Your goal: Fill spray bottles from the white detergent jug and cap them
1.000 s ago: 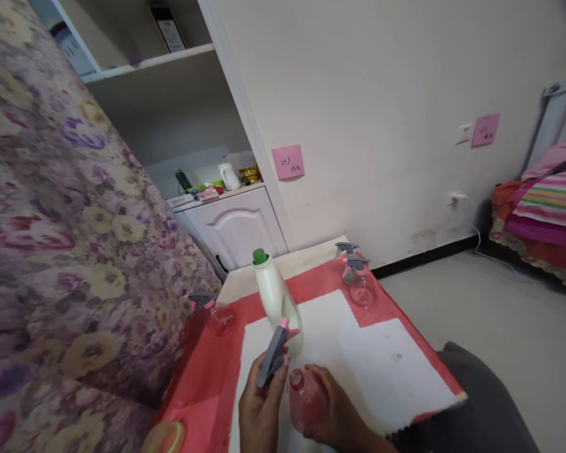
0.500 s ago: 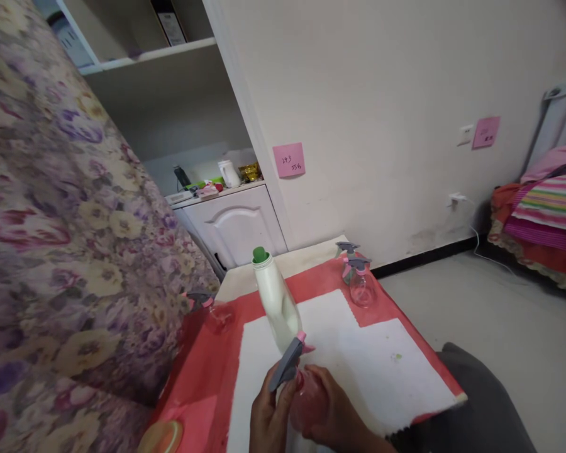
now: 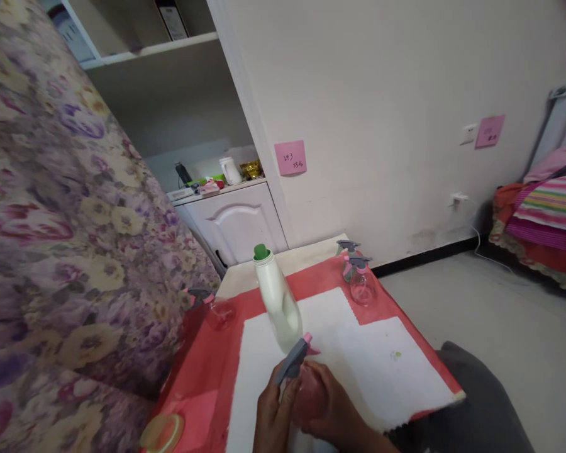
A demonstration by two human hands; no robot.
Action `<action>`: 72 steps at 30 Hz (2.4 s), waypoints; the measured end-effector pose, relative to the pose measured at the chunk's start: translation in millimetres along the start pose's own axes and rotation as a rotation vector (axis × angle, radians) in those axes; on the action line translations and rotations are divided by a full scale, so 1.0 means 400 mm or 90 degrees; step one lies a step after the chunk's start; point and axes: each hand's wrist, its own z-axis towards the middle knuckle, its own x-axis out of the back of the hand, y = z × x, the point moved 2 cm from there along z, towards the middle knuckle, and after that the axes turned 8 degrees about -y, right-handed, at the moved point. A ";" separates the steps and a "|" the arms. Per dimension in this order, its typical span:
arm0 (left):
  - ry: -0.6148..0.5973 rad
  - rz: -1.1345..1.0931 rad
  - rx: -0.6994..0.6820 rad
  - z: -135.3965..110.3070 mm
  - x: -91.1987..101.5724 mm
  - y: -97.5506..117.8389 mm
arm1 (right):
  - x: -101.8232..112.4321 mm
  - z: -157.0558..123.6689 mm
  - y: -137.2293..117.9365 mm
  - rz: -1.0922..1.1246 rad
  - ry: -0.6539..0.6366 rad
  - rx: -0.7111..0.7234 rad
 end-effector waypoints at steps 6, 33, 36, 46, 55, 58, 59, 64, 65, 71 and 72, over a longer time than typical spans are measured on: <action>-0.001 0.025 -0.022 0.007 0.004 -0.018 | -0.001 0.001 0.012 -0.003 0.004 0.023; 0.062 -0.006 -0.083 -0.011 -0.023 -0.089 | -0.046 0.086 -0.173 0.078 0.095 -0.018; 0.111 -0.003 -0.067 -0.019 -0.034 -0.079 | -0.047 0.089 -0.182 0.102 0.097 -0.052; 0.096 -0.067 -0.072 -0.043 -0.014 -0.070 | -0.016 0.082 -0.206 0.026 -0.025 0.070; 0.043 -0.021 -0.080 0.012 0.021 0.026 | 0.019 0.099 -0.239 -0.002 -0.176 0.080; -0.007 -0.047 -0.061 0.027 0.013 0.056 | 0.027 0.103 -0.247 0.001 -0.198 0.074; -0.024 -0.068 -0.048 0.030 0.010 0.059 | 0.029 0.104 -0.249 0.008 -0.203 0.077; -0.105 -0.178 -0.005 0.032 0.009 0.062 | 0.035 0.112 -0.257 0.050 -0.241 0.070; -0.117 -0.203 -0.003 0.031 0.010 0.065 | 0.036 0.113 -0.259 0.053 -0.245 0.064; -0.181 -0.314 -0.007 0.030 0.019 0.082 | 0.038 0.115 -0.273 0.089 -0.253 0.051; -0.183 -0.318 -0.010 0.031 0.019 0.079 | 0.038 0.114 -0.271 0.082 -0.247 0.046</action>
